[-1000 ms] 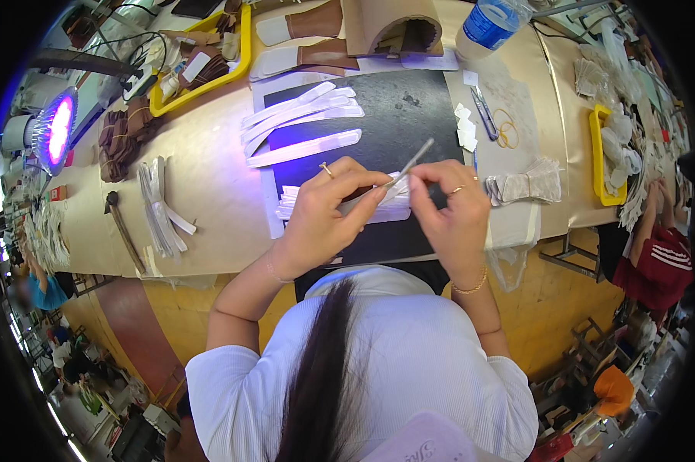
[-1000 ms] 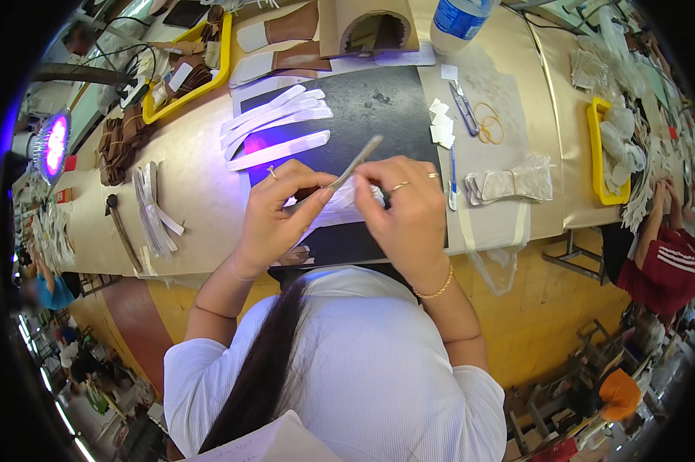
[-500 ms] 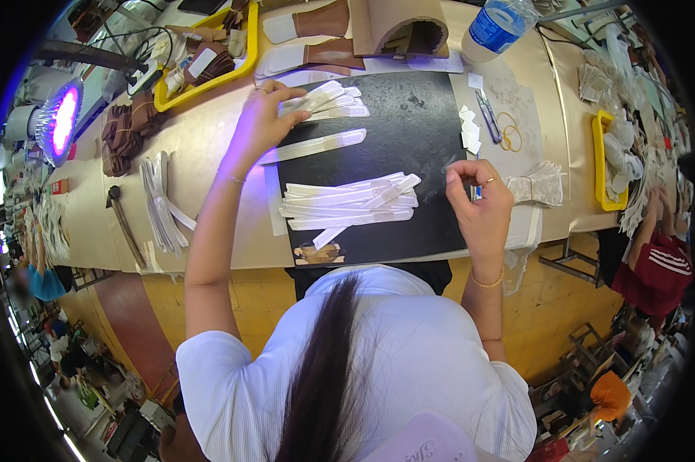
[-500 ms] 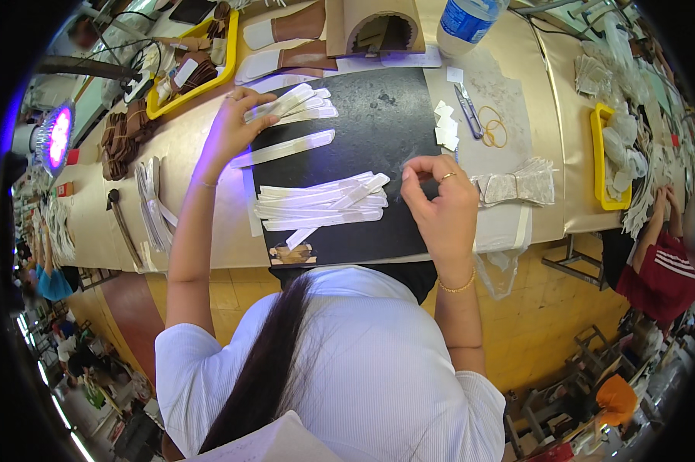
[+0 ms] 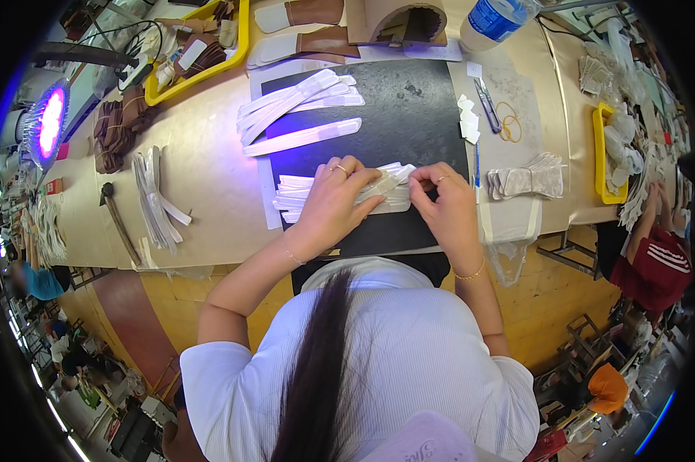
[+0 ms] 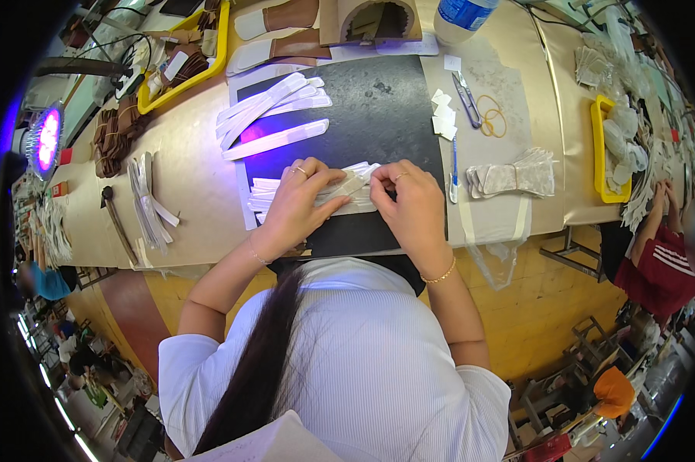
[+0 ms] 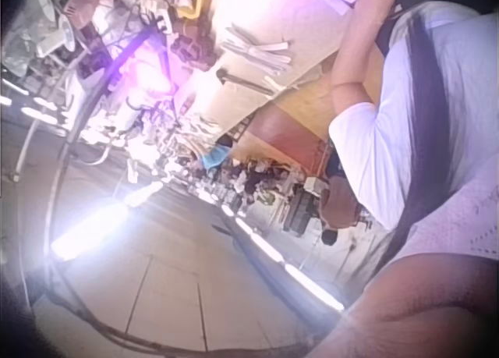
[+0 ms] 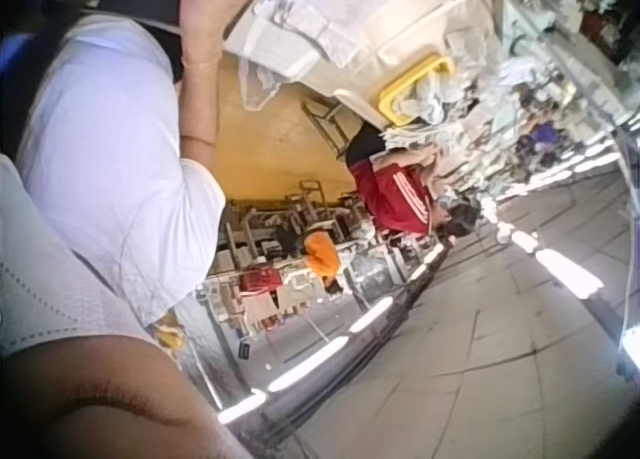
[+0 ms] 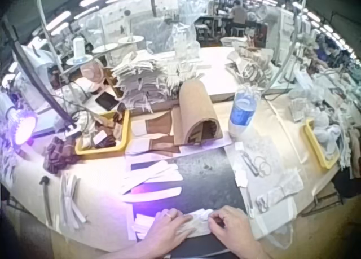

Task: The person repeatedly folds small white fabric strips into compact shapes and stacks them on a black mat. The person also handles a clear plastic bag and a rubber band, placing the bag aside and using the band to secure a bundle of strips.

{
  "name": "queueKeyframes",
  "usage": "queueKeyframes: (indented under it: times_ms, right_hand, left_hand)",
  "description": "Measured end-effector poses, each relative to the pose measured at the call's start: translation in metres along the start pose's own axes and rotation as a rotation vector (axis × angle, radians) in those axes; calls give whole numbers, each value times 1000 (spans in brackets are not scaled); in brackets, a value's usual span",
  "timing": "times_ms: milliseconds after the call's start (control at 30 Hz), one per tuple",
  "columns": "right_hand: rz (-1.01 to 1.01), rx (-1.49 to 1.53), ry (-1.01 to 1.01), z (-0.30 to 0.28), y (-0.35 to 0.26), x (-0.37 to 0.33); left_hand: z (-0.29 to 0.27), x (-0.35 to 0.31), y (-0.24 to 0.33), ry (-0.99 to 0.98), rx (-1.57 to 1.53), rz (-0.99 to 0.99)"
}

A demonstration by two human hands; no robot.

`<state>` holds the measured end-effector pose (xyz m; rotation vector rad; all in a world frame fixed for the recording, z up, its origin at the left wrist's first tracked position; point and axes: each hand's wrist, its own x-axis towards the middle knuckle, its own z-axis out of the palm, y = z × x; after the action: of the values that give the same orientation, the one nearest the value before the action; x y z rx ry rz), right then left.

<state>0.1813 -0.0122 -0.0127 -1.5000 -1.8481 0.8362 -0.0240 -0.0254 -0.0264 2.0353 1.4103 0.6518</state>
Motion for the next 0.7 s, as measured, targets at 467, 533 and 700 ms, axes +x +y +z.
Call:
queueKeyframes:
  times_ms: [467, 533, 700]
  right_hand:
    - [-40, -153, -65, 20, 13, 0]
    - [-31, -140, -87, 20, 15, 0]
    - [-137, -128, -108, 16, 12, 3]
  left_hand:
    - [15, 0, -6, 24, -38, -34]
    - [16, 0, -4, 44, -43, -30]
    - [18, -1, -6, 74, -37, -18]
